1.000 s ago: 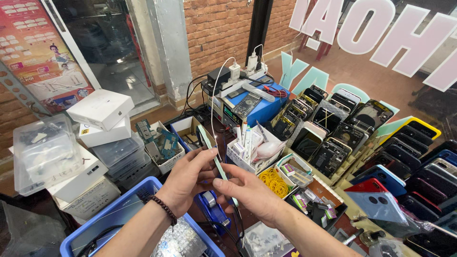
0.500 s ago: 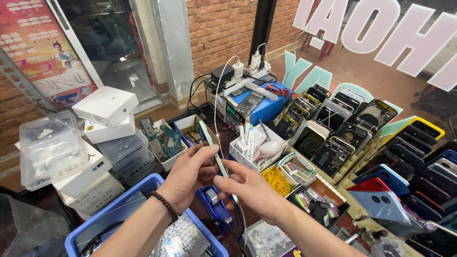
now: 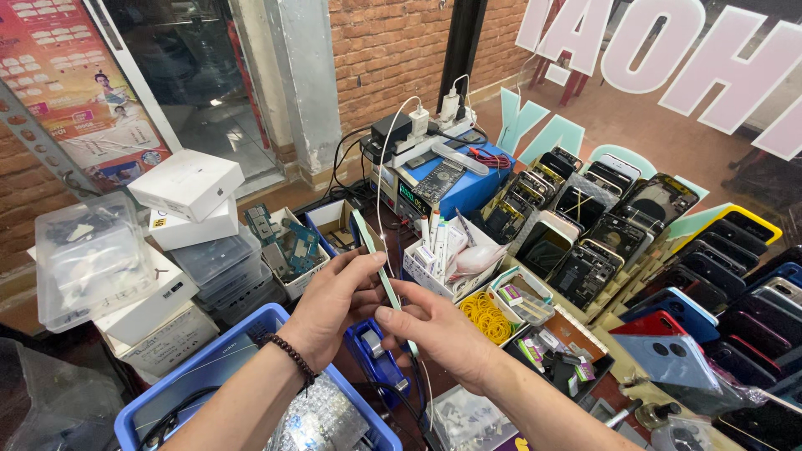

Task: The person assembles a smartphone by connecting internal cables and securing the back cover. They then clean the screen with a cloth, connect a charging cable to verify power, and inspect the device while it charges. Finally, they place the phone on a stand and use a screwdriver to tighten screws on the back.

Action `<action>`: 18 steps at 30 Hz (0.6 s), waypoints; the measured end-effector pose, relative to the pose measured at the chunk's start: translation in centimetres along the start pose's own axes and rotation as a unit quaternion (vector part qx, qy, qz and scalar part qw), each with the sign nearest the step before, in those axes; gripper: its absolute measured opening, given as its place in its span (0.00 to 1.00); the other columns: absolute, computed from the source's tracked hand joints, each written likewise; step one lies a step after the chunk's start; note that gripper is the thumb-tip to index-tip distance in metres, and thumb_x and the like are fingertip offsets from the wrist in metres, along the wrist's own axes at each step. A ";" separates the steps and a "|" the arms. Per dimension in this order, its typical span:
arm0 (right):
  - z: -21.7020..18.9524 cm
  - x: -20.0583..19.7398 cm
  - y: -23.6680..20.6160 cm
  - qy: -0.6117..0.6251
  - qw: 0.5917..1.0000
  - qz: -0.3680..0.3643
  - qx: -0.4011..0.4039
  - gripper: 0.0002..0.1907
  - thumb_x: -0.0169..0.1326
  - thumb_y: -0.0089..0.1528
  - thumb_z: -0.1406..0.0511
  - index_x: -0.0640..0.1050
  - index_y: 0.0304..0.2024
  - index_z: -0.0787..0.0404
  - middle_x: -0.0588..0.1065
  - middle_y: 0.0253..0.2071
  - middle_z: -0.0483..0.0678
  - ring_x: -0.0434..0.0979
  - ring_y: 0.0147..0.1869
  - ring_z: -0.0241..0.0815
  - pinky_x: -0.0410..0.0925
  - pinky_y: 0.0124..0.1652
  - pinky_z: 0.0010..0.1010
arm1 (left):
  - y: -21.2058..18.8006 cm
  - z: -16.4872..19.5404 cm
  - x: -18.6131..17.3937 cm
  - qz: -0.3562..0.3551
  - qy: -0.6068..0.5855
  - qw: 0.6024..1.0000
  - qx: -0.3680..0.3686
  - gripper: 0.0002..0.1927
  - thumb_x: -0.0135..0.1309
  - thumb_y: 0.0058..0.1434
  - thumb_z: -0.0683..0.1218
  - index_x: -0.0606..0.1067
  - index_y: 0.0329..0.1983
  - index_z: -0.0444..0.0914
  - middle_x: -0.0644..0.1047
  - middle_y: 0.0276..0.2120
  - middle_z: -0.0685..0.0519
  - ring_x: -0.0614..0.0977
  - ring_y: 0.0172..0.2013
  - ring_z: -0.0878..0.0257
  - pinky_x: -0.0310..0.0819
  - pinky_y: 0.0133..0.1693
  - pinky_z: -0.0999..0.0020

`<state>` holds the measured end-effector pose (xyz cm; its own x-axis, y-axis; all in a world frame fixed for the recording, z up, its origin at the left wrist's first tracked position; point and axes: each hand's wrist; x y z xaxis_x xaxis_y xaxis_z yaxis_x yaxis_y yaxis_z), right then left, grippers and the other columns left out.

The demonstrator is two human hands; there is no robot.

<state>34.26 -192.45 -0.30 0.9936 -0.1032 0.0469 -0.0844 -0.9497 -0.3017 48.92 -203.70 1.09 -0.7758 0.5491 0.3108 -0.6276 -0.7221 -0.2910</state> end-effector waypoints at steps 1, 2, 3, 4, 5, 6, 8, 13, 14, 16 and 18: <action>0.0 0.0 0.0 0.005 1.000 0.000 0.000 0.45 0.59 0.58 0.51 0.61 0.73 0.58 0.77 0.34 0.45 0.76 0.38 0.33 0.72 0.35 0.26 | 0.0 0.0 0.1 0.009 0.004 1.000 -0.005 0.23 0.58 0.55 0.57 0.74 0.48 0.40 0.79 0.32 0.56 0.81 0.32 0.68 0.76 0.39 0.70; 0.0 0.0 -0.1 0.010 1.000 -0.001 -0.001 0.45 0.59 0.58 0.51 0.61 0.73 0.58 0.76 0.35 0.44 0.76 0.40 0.31 0.72 0.35 0.26 | 0.0 0.0 0.1 0.010 0.003 1.000 -0.006 0.22 0.58 0.55 0.57 0.74 0.48 0.41 0.79 0.32 0.56 0.81 0.32 0.68 0.76 0.39 0.70; -0.1 0.0 -0.1 0.010 1.000 -0.002 -0.003 0.45 0.59 0.58 0.51 0.61 0.73 0.59 0.76 0.35 0.44 0.76 0.40 0.32 0.72 0.35 0.26 | 0.0 0.0 0.1 0.010 0.001 1.000 -0.007 0.22 0.58 0.55 0.57 0.74 0.48 0.41 0.79 0.33 0.56 0.80 0.32 0.69 0.75 0.39 0.70; -0.1 0.0 -0.1 0.009 1.000 -0.003 -0.005 0.45 0.60 0.58 0.51 0.61 0.73 0.59 0.76 0.34 0.45 0.76 0.39 0.32 0.72 0.35 0.26 | 0.0 0.0 0.1 0.010 0.000 1.000 -0.009 0.22 0.58 0.55 0.57 0.74 0.48 0.42 0.79 0.33 0.56 0.80 0.32 0.69 0.75 0.39 0.70; -0.1 0.0 -0.2 0.008 1.000 -0.003 -0.007 0.45 0.60 0.58 0.51 0.61 0.73 0.59 0.76 0.34 0.46 0.76 0.39 0.33 0.72 0.35 0.26 | 0.1 0.0 0.0 0.006 -0.009 1.000 -0.008 0.23 0.59 0.57 0.58 0.74 0.49 0.41 0.77 0.33 0.56 0.78 0.31 0.69 0.74 0.39 0.70; -0.1 0.0 -0.2 0.008 1.000 -0.002 -0.005 0.45 0.60 0.58 0.51 0.61 0.73 0.59 0.76 0.34 0.46 0.76 0.39 0.33 0.72 0.35 0.26 | 0.2 0.0 0.0 0.002 -0.018 1.000 -0.007 0.23 0.59 0.58 0.59 0.74 0.49 0.40 0.75 0.32 0.56 0.76 0.31 0.69 0.74 0.38 0.69; -0.2 -0.1 -0.2 0.007 1.000 -0.001 -0.002 0.45 0.60 0.58 0.51 0.61 0.73 0.59 0.76 0.35 0.46 0.76 0.39 0.33 0.72 0.35 0.26 | 0.4 -0.1 0.0 0.004 -0.031 0.999 -0.012 0.23 0.59 0.60 0.60 0.74 0.49 0.40 0.75 0.32 0.56 0.75 0.30 0.68 0.73 0.38 0.69; 0.0 0.0 -0.2 0.004 1.000 0.002 0.007 0.46 0.60 0.58 0.51 0.60 0.74 0.59 0.77 0.35 0.46 0.76 0.39 0.33 0.72 0.35 0.27 | 0.3 -0.2 0.1 0.016 -0.047 0.998 -0.026 0.22 0.57 0.57 0.60 0.74 0.48 0.42 0.80 0.34 0.55 0.78 0.31 0.67 0.74 0.40 0.67; 0.0 0.0 -0.2 0.005 1.000 0.000 0.008 0.46 0.60 0.58 0.51 0.60 0.74 0.59 0.77 0.35 0.46 0.76 0.39 0.33 0.72 0.35 0.27 | 0.3 -0.2 0.1 0.019 -0.050 0.998 -0.026 0.22 0.57 0.57 0.59 0.74 0.48 0.42 0.80 0.34 0.55 0.79 0.32 0.66 0.75 0.40 0.67; 0.1 0.1 -0.2 0.010 1.000 0.004 0.010 0.46 0.60 0.58 0.52 0.60 0.73 0.58 0.77 0.37 0.45 0.76 0.40 0.32 0.72 0.36 0.27 | 0.1 -0.1 0.2 0.020 -0.057 0.998 -0.029 0.22 0.58 0.56 0.59 0.74 0.48 0.42 0.80 0.34 0.55 0.80 0.33 0.65 0.76 0.41 0.65; 0.2 0.1 -0.2 0.012 1.000 0.002 0.008 0.46 0.60 0.57 0.52 0.60 0.74 0.58 0.77 0.37 0.45 0.76 0.40 0.32 0.72 0.36 0.27 | 0.0 0.0 0.2 0.015 -0.053 0.998 -0.026 0.22 0.59 0.56 0.59 0.74 0.48 0.42 0.81 0.35 0.54 0.80 0.33 0.65 0.75 0.41 0.65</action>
<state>34.41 -192.17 -0.38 0.9910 -0.1150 0.0679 -0.0879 -0.9446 -0.3163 48.72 -203.63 1.17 -0.7846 0.4788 0.3938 -0.6094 -0.7124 -0.3479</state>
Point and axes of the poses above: each hand's wrist, its own y-axis towards the middle knuckle, its own x-axis out of the palm, z = x × y
